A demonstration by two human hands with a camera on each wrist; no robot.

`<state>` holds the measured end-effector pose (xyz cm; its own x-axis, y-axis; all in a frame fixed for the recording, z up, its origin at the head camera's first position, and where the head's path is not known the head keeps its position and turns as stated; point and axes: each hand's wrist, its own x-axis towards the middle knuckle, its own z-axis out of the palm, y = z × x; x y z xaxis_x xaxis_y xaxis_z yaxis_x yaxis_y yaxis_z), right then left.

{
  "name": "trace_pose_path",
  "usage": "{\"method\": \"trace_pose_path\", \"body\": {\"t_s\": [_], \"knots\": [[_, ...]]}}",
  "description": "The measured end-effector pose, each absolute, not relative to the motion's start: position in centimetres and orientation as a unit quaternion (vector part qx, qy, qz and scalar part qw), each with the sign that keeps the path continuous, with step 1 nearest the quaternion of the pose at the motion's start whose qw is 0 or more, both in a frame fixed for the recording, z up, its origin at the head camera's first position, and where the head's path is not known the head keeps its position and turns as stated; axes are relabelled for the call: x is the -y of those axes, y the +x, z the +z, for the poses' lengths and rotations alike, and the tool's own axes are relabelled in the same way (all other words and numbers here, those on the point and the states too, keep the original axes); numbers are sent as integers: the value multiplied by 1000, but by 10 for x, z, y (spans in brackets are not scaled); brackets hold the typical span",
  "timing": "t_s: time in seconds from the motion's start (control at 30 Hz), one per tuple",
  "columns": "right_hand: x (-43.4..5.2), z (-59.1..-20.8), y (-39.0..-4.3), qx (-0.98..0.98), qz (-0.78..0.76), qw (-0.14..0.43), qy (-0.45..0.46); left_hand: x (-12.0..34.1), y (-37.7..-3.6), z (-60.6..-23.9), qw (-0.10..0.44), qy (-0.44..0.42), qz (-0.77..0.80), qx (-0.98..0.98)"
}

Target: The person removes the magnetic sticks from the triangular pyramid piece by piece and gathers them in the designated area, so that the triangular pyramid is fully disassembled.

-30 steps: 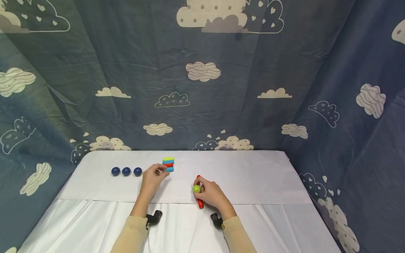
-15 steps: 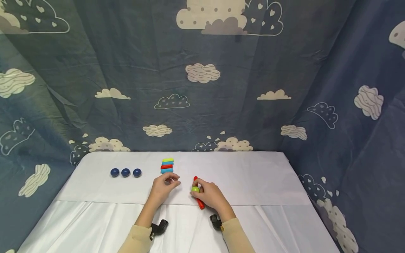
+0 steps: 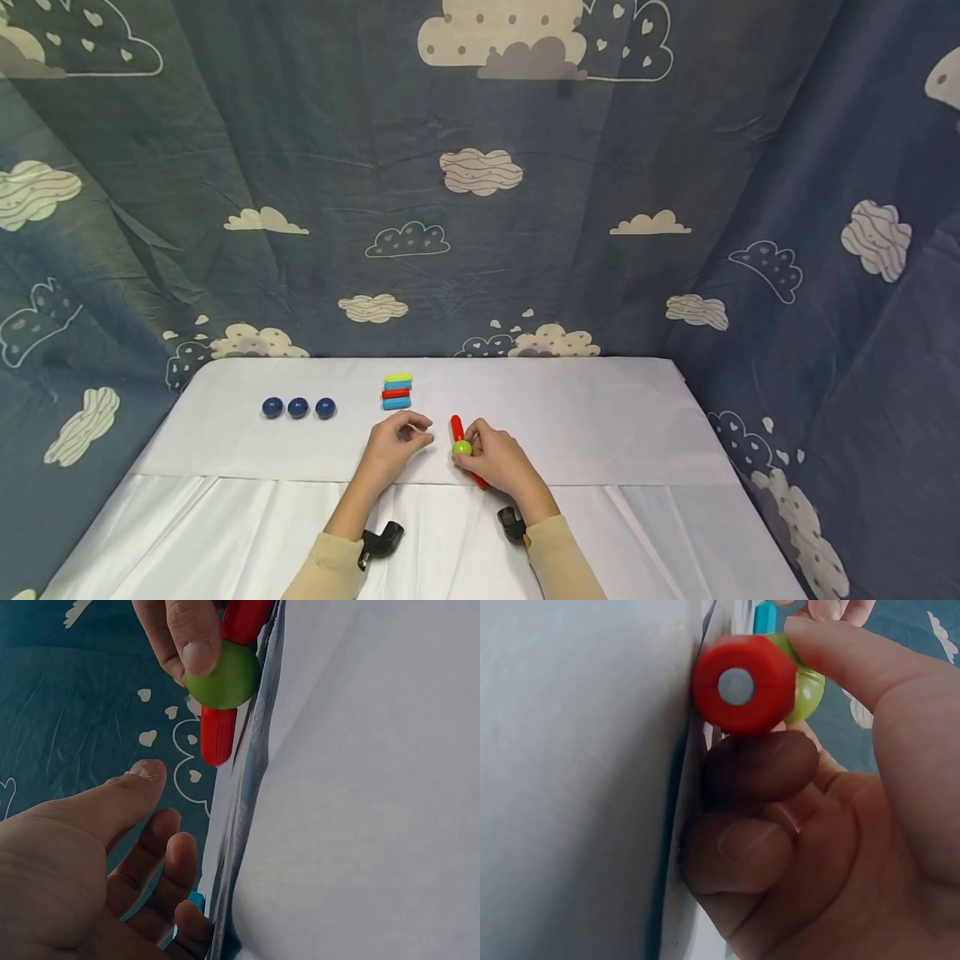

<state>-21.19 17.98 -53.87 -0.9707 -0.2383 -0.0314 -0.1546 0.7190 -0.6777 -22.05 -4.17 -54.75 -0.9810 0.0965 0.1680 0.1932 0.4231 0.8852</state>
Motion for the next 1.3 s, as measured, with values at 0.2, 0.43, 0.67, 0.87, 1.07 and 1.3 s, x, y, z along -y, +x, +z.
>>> {"method": "trace_pose_path", "body": {"t_s": [0.2,0.43,0.67,0.87,1.07,1.3], "knots": [[-179,-536,-212,-928,-352,40,-111,40,-221,-545,51,-86,-522,847],[-178,-533,-211,-930,-345,35,-122,40,-220,-546,44,-93,-504,858],[-179,-536,-211,-930,-336,39,-144,41,-221,-550,35,-124,-482,867],[-179,-539,-214,-931,-327,41,-156,42,-221,-551,19,-130,-468,874],[-180,-538,-213,-929,-332,42,-156,42,-220,-552,13,-130,-460,878],[-181,-537,-213,-931,-333,24,-149,42,-221,-554,4,-132,-461,877]]}}
